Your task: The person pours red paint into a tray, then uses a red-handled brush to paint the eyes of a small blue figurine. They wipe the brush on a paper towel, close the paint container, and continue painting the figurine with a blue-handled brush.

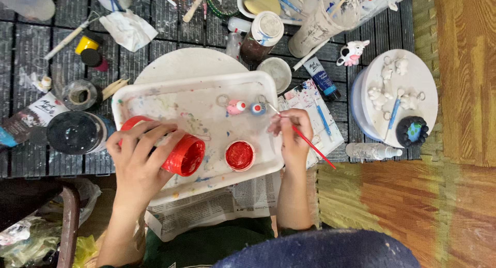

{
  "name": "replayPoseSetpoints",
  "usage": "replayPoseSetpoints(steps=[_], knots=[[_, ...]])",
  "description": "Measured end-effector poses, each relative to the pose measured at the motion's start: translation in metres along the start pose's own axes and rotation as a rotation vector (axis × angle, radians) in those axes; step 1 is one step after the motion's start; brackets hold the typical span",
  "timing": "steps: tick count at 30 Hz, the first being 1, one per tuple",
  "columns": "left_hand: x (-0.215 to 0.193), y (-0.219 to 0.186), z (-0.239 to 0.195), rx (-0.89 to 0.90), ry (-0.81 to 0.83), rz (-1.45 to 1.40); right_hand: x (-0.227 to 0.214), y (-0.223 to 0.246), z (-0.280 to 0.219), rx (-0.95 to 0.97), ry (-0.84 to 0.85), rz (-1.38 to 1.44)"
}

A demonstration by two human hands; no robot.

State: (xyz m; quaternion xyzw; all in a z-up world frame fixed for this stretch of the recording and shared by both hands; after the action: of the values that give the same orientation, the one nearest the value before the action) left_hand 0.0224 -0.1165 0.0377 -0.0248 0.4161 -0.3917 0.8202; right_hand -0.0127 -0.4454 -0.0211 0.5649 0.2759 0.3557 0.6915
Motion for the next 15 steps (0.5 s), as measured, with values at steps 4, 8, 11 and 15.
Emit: replayPoseSetpoints(steps=[4,8,11,15], knots=[[0.001,0.003,-0.004,-0.026,0.021,-0.025,0.001,-0.006,-0.003,0.02,0.033,-0.05],[0.004,0.005,-0.006,-0.034,0.03,-0.043,0.001,-0.01,-0.001,0.052,0.049,0.013],[0.006,0.006,-0.009,-0.038,0.021,-0.048,0.0,-0.015,-0.002,0.078,0.054,0.018],[0.007,0.006,-0.012,-0.068,0.038,-0.039,0.0,-0.017,-0.003,0.099,0.042,0.005]])
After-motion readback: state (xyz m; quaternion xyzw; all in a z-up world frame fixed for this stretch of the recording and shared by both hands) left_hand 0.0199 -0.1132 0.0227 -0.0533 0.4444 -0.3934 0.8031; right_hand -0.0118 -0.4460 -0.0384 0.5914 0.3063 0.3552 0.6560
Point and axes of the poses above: each hand's wrist, its own z-axis towards the middle knuckle, its own x-axis out of the palm, y = z × x, the point moved 2 cm from there along z, towards the middle knuckle, and after that the axes turned 12 degrees about -y, right-handed, at the moved point
